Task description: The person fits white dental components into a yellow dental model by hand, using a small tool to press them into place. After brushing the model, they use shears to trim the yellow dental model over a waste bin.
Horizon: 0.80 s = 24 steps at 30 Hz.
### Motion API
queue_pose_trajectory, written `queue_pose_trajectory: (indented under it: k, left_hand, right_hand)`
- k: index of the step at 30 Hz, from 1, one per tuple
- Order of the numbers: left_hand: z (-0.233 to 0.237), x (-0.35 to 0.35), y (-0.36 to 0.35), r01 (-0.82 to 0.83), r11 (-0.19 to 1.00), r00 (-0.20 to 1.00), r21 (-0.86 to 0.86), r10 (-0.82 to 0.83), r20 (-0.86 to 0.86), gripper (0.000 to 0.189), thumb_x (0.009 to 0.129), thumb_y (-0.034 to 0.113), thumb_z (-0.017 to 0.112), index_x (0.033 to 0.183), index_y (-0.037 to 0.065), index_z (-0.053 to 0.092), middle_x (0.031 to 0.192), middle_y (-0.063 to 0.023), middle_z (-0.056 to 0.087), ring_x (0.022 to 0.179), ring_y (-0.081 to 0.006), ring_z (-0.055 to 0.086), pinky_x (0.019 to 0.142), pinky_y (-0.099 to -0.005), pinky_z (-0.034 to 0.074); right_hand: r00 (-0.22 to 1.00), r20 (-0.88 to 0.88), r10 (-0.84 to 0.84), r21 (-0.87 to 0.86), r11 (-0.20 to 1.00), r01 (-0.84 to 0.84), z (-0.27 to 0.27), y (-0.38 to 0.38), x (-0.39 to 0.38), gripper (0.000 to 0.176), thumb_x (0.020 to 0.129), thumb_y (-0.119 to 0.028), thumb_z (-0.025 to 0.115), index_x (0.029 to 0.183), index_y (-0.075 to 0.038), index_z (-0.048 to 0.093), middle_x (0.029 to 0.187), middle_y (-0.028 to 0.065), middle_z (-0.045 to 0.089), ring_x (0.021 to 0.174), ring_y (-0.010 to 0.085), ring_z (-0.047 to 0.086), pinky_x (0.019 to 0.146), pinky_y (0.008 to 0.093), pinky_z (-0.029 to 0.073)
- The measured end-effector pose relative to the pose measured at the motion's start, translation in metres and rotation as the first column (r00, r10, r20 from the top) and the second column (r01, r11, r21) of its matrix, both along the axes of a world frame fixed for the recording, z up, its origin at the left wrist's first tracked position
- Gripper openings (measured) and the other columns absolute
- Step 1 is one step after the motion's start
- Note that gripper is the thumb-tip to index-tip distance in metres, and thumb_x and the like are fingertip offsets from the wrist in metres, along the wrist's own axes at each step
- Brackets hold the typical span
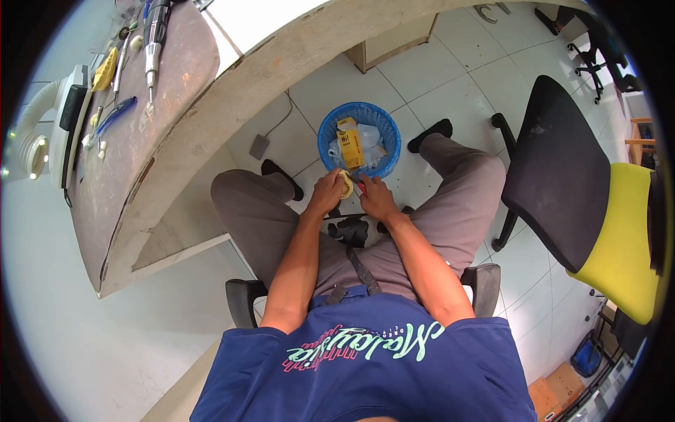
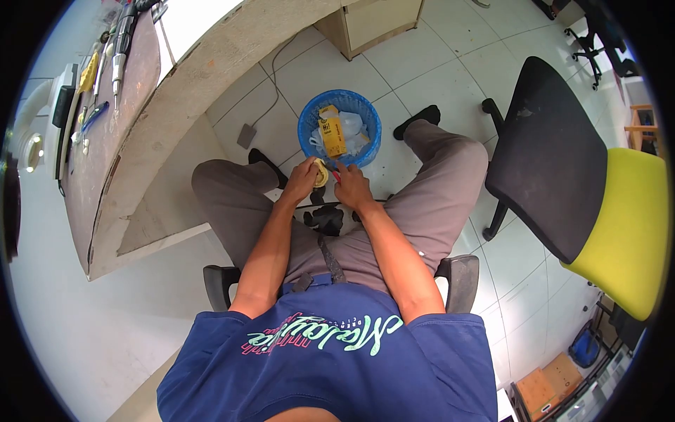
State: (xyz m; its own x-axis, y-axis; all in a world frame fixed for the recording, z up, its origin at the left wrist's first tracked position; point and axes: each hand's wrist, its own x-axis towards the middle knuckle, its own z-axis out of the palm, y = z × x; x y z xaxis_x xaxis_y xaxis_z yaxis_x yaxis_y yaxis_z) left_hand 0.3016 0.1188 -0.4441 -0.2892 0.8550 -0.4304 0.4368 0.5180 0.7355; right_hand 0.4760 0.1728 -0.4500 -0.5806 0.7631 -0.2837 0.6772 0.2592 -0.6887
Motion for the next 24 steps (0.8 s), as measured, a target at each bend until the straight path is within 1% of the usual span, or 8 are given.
queue_pose_trajectory:
  k: [6,9,11,12,14,18,20,24]
  left_hand:
    - [-0.004,-0.003,-0.003,-0.047,0.997,0.988,0.068,0.036,0.148,0.03,0.099,0.021,0.042,0.109,-0.002,0.059,0.086,-0.0126,0.062,0.078,-0.0194,0.057,0.074,-0.0348,0.045]
    - [0.018,-0.002,-0.002,-0.026,0.999,0.988,0.047,0.019,0.153,0.029,0.099,0.02,0.042,0.108,-0.002,0.059,0.085,-0.0082,0.06,0.077,-0.0158,0.054,0.073,-0.0326,0.044]
    - [0.024,-0.004,-0.001,-0.029,0.999,0.979,0.041,0.02,0.201,0.029,0.099,0.02,0.042,0.107,-0.002,0.059,0.084,-0.0066,0.06,0.077,-0.0145,0.053,0.072,-0.0318,0.044]
    - [0.027,-0.005,-0.001,-0.031,0.999,0.968,0.034,0.022,0.248,0.028,0.1,0.02,0.043,0.106,-0.001,0.06,0.084,-0.005,0.059,0.076,-0.0132,0.053,0.071,-0.031,0.044]
    - [0.022,-0.005,0.0,-0.046,0.998,0.97,0.04,0.035,0.242,0.027,0.099,0.019,0.044,0.107,-0.001,0.061,0.083,-0.0036,0.059,0.074,-0.012,0.053,0.069,-0.0299,0.044]
    - [0.015,-0.006,-0.001,-0.066,0.996,0.975,0.054,0.053,0.215,0.025,0.098,0.017,0.049,0.111,0.0,0.062,0.079,-0.0009,0.057,0.069,-0.0095,0.05,0.064,-0.028,0.042]
    - [0.019,-0.008,-0.001,-0.049,0.997,0.974,0.053,0.036,0.226,0.026,0.098,0.018,0.05,0.113,0.0,0.063,0.08,-0.0013,0.059,0.07,-0.0099,0.052,0.065,-0.0281,0.043]
    - [0.026,-0.009,-0.002,-0.027,0.998,0.972,0.064,0.011,0.233,0.03,0.098,0.019,0.052,0.117,-0.001,0.064,0.086,-0.0029,0.064,0.073,-0.01,0.056,0.067,-0.0277,0.046]
  right_hand:
    - [0.998,-0.048,0.046,0.052,0.998,-0.044,0.012,0.002,0.004,0.055,0.083,-0.009,0.058,0.138,-0.007,0.051,0.113,0.0269,0.06,0.104,0.046,0.06,0.087,0.0515,0.05]
    - [0.994,-0.108,0.027,0.094,0.995,-0.016,0.022,0.004,0.004,0.039,0.085,-0.009,0.059,0.124,-0.006,0.061,0.107,0.027,0.064,0.096,0.0451,0.063,0.081,0.0527,0.05]
    - [0.996,-0.041,0.08,0.025,0.997,-0.079,0.031,0.009,0.004,0.026,0.083,-0.01,0.061,0.107,-0.002,0.066,0.095,0.0253,0.066,0.086,0.0461,0.065,0.078,0.0517,0.053]
    - [0.996,-0.042,0.079,0.025,0.997,-0.078,0.034,0.008,0.003,0.026,0.083,-0.01,0.061,0.107,-0.002,0.066,0.095,0.0253,0.066,0.086,0.0461,0.065,0.078,0.0517,0.053]
    - [1.0,-0.014,0.003,0.007,1.0,-0.003,0.038,0.007,-0.001,0.018,0.083,-0.009,0.062,0.097,0.0,0.066,0.091,0.026,0.066,0.082,0.0468,0.065,0.075,0.0528,0.052]
    - [0.999,-0.043,-0.011,0.076,0.997,0.014,0.017,0.006,0.004,0.028,0.081,-0.008,0.062,0.109,-0.004,0.066,0.096,0.0239,0.065,0.089,0.0442,0.065,0.078,0.0518,0.052]
    - [0.993,-0.117,0.021,0.241,0.97,0.008,0.015,0.004,0.006,0.044,0.08,-0.003,0.058,0.124,-0.008,0.061,0.096,0.0219,0.061,0.091,0.0422,0.062,0.078,0.0519,0.05]
    - [0.996,-0.068,0.06,0.158,0.986,-0.048,0.015,0.005,0.007,0.06,0.077,0.0,0.056,0.136,-0.012,0.053,0.1,0.0214,0.057,0.096,0.0413,0.059,0.081,0.0523,0.049]
